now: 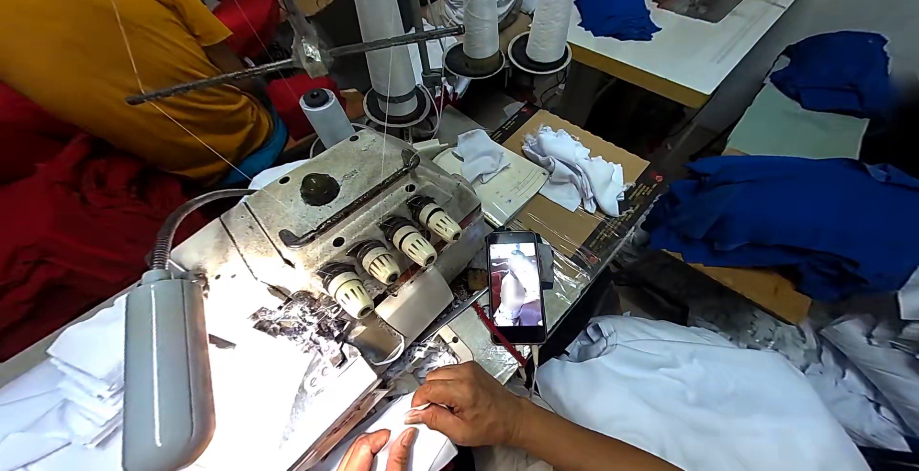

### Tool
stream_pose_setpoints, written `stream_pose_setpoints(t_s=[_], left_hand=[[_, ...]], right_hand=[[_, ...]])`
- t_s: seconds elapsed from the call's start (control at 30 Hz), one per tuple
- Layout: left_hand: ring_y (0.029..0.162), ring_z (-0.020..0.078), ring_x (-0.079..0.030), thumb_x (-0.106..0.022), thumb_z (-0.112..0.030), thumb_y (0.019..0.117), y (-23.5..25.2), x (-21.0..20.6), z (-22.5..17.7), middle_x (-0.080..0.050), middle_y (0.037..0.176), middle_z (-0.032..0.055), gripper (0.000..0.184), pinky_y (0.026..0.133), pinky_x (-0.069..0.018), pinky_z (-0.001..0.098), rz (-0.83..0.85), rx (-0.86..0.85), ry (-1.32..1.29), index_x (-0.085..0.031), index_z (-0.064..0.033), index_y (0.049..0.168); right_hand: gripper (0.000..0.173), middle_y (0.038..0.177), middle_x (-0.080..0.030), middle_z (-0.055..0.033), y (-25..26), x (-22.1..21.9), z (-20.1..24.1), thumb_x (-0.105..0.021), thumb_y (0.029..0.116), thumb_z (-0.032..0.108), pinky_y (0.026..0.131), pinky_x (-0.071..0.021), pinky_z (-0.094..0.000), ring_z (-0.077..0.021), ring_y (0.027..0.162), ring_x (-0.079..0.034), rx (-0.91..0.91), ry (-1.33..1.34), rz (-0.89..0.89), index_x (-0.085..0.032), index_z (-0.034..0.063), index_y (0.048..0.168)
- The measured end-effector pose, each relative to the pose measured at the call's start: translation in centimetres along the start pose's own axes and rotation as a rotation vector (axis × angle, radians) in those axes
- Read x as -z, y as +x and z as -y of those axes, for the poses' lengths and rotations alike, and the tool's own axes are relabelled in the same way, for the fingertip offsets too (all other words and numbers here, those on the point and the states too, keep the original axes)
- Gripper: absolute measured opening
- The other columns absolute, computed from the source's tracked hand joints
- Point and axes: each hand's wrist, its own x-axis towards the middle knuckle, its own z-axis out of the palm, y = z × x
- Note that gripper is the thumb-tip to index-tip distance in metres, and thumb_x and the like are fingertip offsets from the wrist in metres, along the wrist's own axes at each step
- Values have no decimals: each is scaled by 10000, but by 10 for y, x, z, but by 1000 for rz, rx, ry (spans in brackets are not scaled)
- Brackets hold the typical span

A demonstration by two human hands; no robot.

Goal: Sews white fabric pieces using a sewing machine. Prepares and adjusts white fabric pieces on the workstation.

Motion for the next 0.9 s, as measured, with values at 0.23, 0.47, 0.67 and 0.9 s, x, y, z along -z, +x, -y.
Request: stream_pose_setpoints(t_s=[0.23, 0.47, 0.67, 0.9], left_hand=[[706, 62, -645, -748, -224, 908, 0, 0, 0, -664, 706, 134, 330, 713, -512, 156, 1, -4, 18, -659, 66, 780], [705, 60, -641, -740, -227, 918, 0, -1, 1, -659, 704, 132, 335, 713, -511, 154, -1, -6, 6, -655, 65, 778], [704, 52, -637, -746, -216, 912, -1, -1, 1, -659, 706, 126, 323, 709, -510, 148, 6, 7, -10, -656, 66, 783], [703, 52, -638, -737, -215, 916, 0, -1, 0, -660, 704, 124, 321, 708, -509, 147, -1, 5, -8, -656, 63, 778]], right_hand=[[220, 739, -644, -108, 0, -1, -1, -609, 1012, 151, 643, -529, -320, -203, 694, -641, 2, -13, -1, -705, -9, 896], [213, 737, -643, -104, 0, -1, 1, -614, 1010, 151, 643, -528, -319, -201, 695, -641, 0, -25, -6, -706, -4, 895], [204, 738, -644, -102, 0, -2, 0, -613, 1007, 145, 645, -530, -318, -202, 698, -644, 8, -37, -8, -703, -1, 897], [207, 733, -641, -102, 0, -1, 0, -612, 1008, 147, 643, -530, -317, -202, 693, -642, 7, -45, -2, -704, -4, 899]])
